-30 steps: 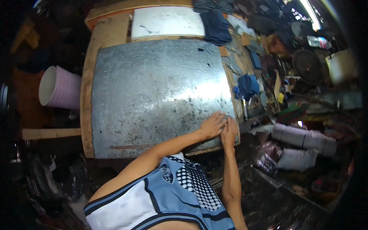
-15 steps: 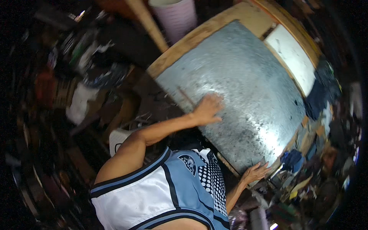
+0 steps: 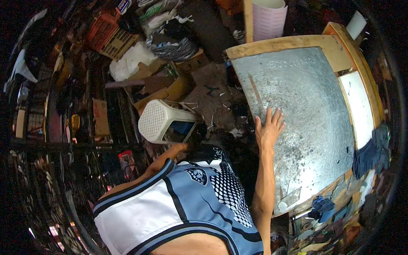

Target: Marking cut material pieces with a pen and then bundling them together using string and scissors.

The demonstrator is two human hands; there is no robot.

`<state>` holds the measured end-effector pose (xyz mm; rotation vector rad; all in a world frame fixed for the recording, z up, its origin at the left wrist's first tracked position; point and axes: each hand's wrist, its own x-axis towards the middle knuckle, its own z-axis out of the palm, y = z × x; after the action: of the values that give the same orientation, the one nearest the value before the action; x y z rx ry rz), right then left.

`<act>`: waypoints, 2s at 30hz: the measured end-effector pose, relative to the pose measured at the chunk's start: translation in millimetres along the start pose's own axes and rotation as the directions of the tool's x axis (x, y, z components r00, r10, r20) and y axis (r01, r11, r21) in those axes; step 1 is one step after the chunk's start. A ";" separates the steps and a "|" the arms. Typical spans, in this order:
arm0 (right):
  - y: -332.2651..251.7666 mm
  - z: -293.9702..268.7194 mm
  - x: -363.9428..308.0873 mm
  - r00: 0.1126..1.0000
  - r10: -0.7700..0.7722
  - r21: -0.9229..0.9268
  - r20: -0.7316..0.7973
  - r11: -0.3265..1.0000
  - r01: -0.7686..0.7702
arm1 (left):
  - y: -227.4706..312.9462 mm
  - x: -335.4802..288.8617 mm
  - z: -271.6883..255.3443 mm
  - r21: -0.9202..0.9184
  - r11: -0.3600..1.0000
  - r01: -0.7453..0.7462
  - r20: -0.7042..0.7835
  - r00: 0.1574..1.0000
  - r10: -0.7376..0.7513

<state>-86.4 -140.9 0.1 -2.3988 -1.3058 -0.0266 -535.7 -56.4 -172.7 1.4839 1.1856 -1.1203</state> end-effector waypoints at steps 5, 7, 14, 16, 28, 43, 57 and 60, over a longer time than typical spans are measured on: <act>-15.3 20.1 -8.1 0.987 0.030 -0.060 0.160 0.998 -0.020 | -80.8 -10.1 91.6 -0.173 0.985 0.007 -0.158 0.987 -0.035; -13.5 25.3 -11.1 0.990 0.027 -0.135 0.138 0.991 -0.008 | -92.7 -1.2 96.5 -0.200 0.979 -0.043 -0.235 0.972 -0.005; -8.0 34.1 -13.9 0.995 -0.041 -0.159 0.087 0.986 0.054 | -108.5 67.2 26.5 0.016 0.938 -0.346 -0.732 0.635 0.247; -7.3 36.0 -13.9 0.995 -0.039 -0.220 0.096 0.974 0.059 | -123.6 74.8 -1.9 -0.044 0.943 -0.329 -0.706 0.678 0.204; -8.4 23.5 -19.9 0.956 -0.206 -0.365 0.210 0.890 0.272 | -259.9 134.9 -161.9 -0.652 0.735 -0.184 -0.565 0.765 -0.310; -121.7 12.4 140.9 0.310 0.629 -0.700 0.713 0.666 0.260 | -251.8 156.5 -198.0 -0.895 0.374 -0.244 -0.396 0.820 -0.412; -250.9 294.2 360.0 -0.085 -0.140 0.163 0.987 0.851 0.500 | -240.3 182.6 -292.2 -0.991 -0.048 0.122 0.118 0.674 -0.729; -341.4 406.6 387.4 -0.119 -0.042 0.101 0.992 0.833 0.544 | -216.6 169.4 -317.1 -0.967 -0.009 0.253 0.172 0.630 -0.757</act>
<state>-215.8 478.9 -175.9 -2.0123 -2.6500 1.9770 -692.0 310.3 -303.9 0.1173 2.3225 -0.1508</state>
